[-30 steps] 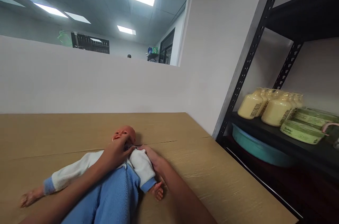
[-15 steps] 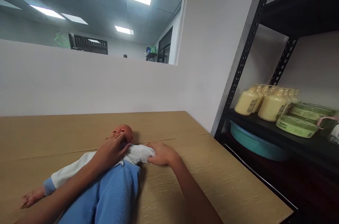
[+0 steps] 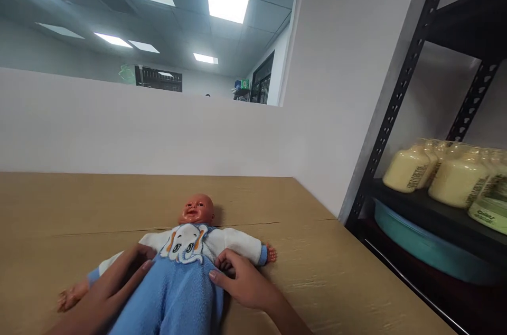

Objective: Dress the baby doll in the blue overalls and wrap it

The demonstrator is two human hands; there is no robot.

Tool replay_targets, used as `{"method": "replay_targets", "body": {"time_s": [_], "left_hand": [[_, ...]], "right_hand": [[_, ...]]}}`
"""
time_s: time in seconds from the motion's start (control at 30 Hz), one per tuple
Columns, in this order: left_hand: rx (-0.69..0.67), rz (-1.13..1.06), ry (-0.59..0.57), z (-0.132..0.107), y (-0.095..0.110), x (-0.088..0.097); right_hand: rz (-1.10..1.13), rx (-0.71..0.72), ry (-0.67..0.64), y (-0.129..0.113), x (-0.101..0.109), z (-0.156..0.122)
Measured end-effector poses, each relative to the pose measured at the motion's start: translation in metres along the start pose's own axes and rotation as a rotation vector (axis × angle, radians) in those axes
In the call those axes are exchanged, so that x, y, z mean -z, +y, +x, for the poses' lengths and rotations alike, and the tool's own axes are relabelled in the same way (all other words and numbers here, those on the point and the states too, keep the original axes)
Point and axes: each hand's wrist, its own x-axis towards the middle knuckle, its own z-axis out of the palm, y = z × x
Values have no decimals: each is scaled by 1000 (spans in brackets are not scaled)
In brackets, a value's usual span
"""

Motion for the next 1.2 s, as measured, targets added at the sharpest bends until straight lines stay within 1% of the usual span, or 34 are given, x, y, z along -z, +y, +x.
{"method": "replay_targets", "body": {"time_s": [0.07, 0.13, 0.23, 0.3, 0.4, 0.5, 0.63, 0.73, 0.83, 0.97, 1.1, 1.2], "left_hand": [[-10, 57, -4, 3, 3, 1], [-4, 94, -5, 4, 6, 2], [35, 56, 10, 3, 9, 5], [55, 18, 22, 2, 10, 6], [66, -4, -5, 2, 10, 5], [46, 35, -10, 3, 5, 3], [-49, 151, 51, 6, -9, 1], [-102, 204, 14, 8, -15, 0], [-123, 218, -16, 9, -16, -2], [-144, 225, 32, 7, -19, -9], [-145, 234, 60, 7, -22, -13], [-155, 256, 72, 9, -21, -13]], "right_hand": [[66, -21, -46, 6, 1, 3], [155, -9, -22, 11, 0, 5], [330, 20, 122, 20, -8, 12], [376, 51, 242, 30, -14, 19], [310, 98, 395, 43, -21, 30], [227, 105, 462, 52, -26, 35], [165, 88, 469, 55, -28, 34], [129, 62, 402, 52, -26, 31], [110, 57, 330, 46, -24, 28], [102, 65, 276, 42, -24, 27], [94, 70, 275, 44, -27, 28], [90, 81, 295, 45, -31, 26]]}}
